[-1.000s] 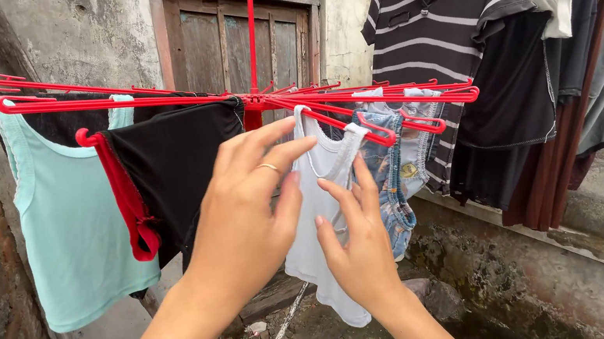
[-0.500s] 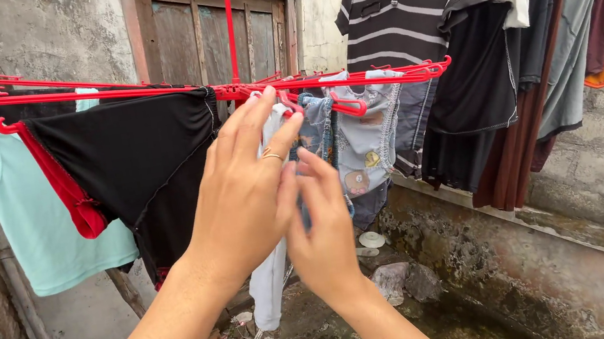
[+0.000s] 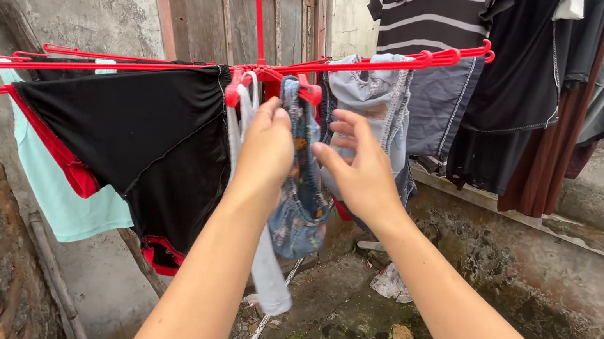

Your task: Hand washing clothes in a plastic basin and hanging them onto a drying rack.

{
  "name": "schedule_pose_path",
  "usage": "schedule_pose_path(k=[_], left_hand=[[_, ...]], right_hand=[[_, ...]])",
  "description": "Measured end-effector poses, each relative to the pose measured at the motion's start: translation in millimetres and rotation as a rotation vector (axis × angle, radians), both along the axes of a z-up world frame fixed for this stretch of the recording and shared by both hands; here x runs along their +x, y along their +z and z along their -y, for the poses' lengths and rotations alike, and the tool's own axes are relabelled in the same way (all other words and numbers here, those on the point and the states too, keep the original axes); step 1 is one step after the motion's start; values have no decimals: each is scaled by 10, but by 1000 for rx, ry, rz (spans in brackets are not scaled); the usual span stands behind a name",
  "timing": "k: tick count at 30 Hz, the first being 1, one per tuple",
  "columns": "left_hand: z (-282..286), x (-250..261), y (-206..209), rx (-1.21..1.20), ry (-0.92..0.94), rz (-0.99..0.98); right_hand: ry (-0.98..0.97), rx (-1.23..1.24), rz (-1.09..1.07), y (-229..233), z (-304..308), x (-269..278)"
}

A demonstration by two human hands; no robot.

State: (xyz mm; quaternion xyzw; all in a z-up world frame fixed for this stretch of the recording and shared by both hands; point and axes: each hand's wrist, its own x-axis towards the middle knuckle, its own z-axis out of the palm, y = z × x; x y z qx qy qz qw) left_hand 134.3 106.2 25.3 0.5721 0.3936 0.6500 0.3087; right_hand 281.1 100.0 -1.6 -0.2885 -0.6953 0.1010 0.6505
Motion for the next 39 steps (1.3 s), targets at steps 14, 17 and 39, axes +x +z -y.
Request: schedule_pose_path(k=[14,17,39], left_hand=[[-340,-690,244,-24,-187,293],[-297,-703,292,14,-226,388],[-1550,-920,130,33,-281,451]], right_hand=[[67,693,668,-258,476,-41],[84,769,678,-178,498,-6],[188,616,556,581,317,-74]])
